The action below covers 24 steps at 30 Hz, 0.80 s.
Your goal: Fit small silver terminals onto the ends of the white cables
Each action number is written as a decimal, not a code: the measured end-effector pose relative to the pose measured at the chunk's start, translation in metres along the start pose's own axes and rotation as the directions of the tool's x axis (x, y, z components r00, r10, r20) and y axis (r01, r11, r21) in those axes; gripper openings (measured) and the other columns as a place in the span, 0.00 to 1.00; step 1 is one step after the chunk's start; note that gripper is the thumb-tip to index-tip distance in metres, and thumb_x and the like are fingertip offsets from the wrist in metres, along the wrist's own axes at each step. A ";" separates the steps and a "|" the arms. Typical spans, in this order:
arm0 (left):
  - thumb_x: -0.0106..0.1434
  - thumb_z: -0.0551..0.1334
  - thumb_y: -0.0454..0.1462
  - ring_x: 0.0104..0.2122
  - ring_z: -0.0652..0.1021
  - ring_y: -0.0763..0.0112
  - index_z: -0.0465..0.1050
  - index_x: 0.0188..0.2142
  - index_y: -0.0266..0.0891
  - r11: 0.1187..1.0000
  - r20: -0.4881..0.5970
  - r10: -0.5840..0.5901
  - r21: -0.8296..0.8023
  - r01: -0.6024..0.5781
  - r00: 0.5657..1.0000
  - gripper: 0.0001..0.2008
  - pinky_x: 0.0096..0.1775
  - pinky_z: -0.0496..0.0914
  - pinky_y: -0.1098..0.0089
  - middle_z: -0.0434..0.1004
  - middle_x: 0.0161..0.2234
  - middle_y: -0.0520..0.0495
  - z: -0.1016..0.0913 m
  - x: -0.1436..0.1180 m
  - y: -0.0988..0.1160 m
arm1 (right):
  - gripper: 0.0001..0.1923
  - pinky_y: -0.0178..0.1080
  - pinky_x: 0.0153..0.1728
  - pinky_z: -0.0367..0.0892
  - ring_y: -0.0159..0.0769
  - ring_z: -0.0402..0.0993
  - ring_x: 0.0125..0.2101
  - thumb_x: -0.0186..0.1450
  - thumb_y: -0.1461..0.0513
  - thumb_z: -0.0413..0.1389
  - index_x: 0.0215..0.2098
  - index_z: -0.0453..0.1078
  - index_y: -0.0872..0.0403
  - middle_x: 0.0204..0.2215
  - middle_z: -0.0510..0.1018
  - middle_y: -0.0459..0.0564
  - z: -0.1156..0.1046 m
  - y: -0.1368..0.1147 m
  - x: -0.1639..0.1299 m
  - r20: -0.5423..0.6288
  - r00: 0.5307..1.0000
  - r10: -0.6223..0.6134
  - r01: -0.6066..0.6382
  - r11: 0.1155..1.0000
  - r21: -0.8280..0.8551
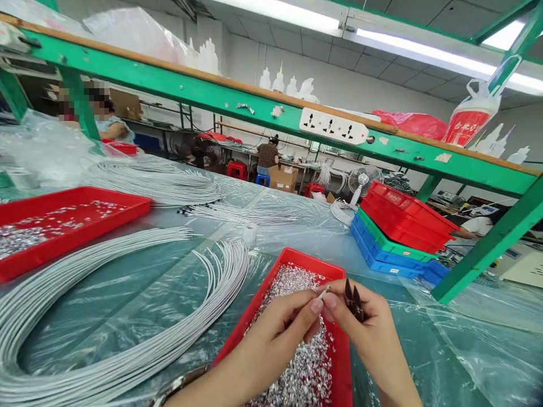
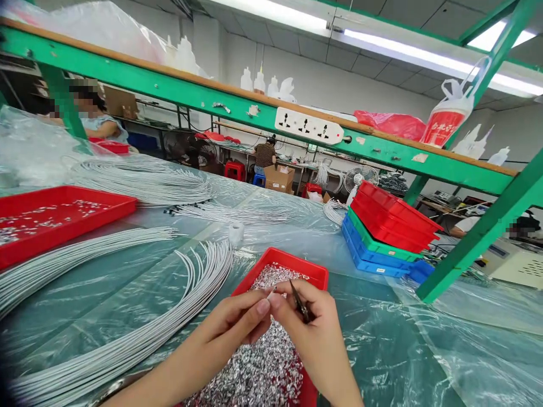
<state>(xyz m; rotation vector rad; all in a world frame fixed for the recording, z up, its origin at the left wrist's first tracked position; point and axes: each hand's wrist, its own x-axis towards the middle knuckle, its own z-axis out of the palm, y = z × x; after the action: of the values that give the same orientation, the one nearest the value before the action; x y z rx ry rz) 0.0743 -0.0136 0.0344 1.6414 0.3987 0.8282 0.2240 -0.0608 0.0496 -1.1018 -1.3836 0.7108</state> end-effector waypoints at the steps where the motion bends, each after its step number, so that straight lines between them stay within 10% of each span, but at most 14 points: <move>1: 0.71 0.50 0.48 0.24 0.58 0.74 0.60 0.26 0.39 1.000 0.006 -0.001 0.009 0.001 1.000 0.20 0.27 0.53 0.70 0.57 0.23 0.55 -0.001 -0.001 0.001 | 0.08 0.31 0.22 0.56 0.34 0.62 0.23 0.66 0.56 0.61 0.34 0.76 0.53 0.22 0.67 0.43 0.001 0.001 -0.001 -0.010 1.000 0.000 0.000 1.000 -0.004; 24: 0.67 0.56 0.40 0.20 0.58 0.77 0.73 0.28 0.38 0.989 -0.152 0.143 0.068 -0.134 0.978 0.14 0.19 0.53 0.76 0.61 0.20 0.56 -0.005 -0.009 0.017 | 0.23 0.41 0.40 0.71 0.44 0.71 0.37 0.74 0.44 0.46 0.42 0.74 0.50 0.34 0.74 0.51 0.011 -0.007 -0.025 -0.029 1.000 0.012 -0.020 0.961 -0.276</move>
<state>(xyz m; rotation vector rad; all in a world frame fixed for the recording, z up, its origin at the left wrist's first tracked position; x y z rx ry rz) 0.0616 -0.0200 0.0484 1.6772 0.4243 1.0631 0.2086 -0.0838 0.0444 -1.3375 -1.4831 0.5210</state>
